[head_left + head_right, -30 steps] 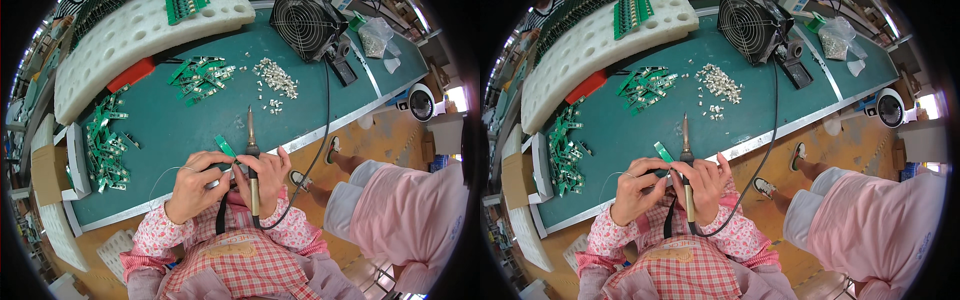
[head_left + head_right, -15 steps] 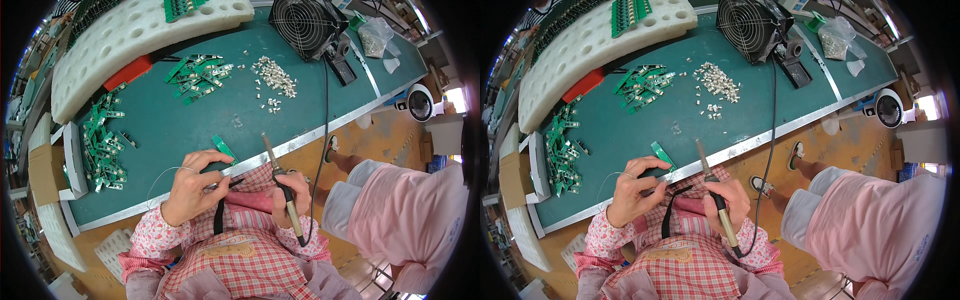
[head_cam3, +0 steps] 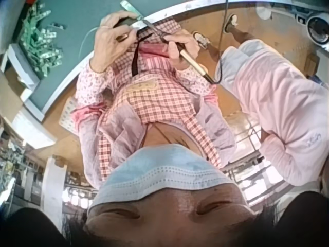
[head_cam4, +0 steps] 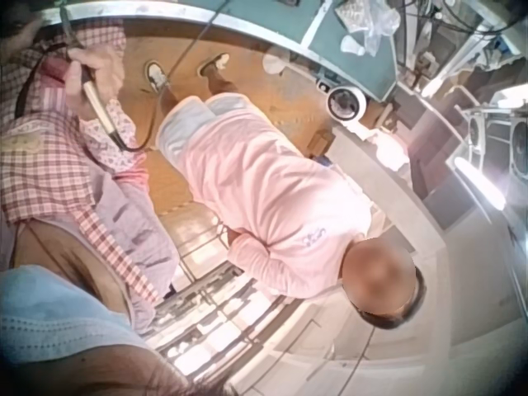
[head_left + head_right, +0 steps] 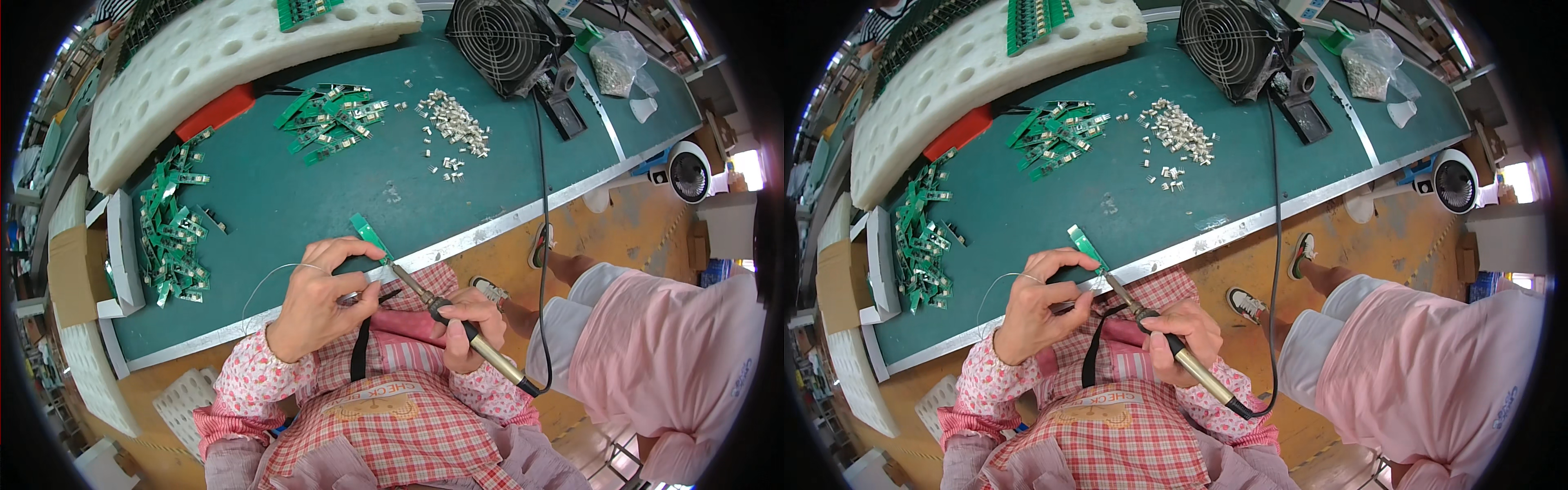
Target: The person solders components onto circuit boards using a soldering iron and solder wire.
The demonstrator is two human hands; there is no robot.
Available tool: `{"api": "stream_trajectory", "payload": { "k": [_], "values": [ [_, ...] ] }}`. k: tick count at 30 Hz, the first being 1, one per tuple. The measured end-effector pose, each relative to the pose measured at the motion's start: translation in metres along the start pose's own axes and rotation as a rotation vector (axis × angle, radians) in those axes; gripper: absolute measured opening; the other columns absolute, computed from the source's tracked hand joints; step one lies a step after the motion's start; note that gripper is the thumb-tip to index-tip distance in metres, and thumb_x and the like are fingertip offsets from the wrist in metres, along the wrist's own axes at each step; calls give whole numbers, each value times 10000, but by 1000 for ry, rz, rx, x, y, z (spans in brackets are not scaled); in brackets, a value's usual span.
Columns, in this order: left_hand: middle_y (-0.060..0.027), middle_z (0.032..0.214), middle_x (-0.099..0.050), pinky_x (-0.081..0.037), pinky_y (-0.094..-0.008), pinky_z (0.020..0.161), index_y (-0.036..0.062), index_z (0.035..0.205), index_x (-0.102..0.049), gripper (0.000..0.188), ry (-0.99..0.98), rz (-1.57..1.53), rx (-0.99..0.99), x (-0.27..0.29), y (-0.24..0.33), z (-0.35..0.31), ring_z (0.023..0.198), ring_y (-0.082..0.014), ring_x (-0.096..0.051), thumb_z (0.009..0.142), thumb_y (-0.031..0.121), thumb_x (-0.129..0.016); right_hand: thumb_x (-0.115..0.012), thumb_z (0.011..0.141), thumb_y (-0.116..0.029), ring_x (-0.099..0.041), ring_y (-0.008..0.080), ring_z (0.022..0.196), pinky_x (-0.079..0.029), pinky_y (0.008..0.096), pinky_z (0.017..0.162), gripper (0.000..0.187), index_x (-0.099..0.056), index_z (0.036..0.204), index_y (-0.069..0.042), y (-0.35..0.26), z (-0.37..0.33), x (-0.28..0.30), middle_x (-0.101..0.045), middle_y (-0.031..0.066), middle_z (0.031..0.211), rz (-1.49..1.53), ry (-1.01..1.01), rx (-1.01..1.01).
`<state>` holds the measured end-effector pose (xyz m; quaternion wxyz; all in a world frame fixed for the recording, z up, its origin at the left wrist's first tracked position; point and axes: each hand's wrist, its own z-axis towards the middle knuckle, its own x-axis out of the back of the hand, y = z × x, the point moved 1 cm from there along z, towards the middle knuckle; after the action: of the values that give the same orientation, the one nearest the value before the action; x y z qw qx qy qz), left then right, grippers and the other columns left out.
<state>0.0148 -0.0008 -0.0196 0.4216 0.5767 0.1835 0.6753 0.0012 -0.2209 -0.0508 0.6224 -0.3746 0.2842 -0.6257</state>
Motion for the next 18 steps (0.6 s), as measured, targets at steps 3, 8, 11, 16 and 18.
{"api": "stream_trajectory", "payload": {
  "k": [3,8,11,16,18],
  "values": [
    [-86,1094,-694,-454,-410,923,16,634,-660,119,4,-3,1,-1,-2,-1,1023,-303,-637,706,47,-750,-594,852,-53,-592,185,536,-498,320,550,132,-621,956,23,0,-1,-2,-606,88,640,1,-9,10],
    [-77,1088,-693,-460,-408,904,22,639,-663,122,10,-1,-5,-1,-1,1,1011,-297,-636,716,58,-751,-656,772,-18,-610,245,575,-514,348,555,157,-662,929,-11,-2,2,2,-613,66,640,-53,-48,65],
    [-70,1088,-692,-466,-407,886,27,645,-667,120,7,5,-16,-1,0,1,1005,-295,-636,719,67,-752,-678,744,-24,-617,269,592,-521,359,575,193,-673,936,-43,-4,1,3,-610,76,657,-97,-67,79],
    [-84,1090,-690,-450,-410,908,18,624,-648,139,12,1,-9,-1,-2,-1,990,-293,-630,706,54,-755,-700,718,-21,-622,265,614,-520,361,585,226,-682,937,-74,-6,2,1,-586,59,688,-151,-110,87],
    [-83,1089,-688,-446,-410,908,19,623,-643,141,17,-15,-8,-2,-2,0,983,-292,-627,702,53,-754,-702,713,-17,-619,263,612,-519,359,582,233,-682,938,-76,-6,4,1,-579,55,689,-164,-122,111]
  ]
}}
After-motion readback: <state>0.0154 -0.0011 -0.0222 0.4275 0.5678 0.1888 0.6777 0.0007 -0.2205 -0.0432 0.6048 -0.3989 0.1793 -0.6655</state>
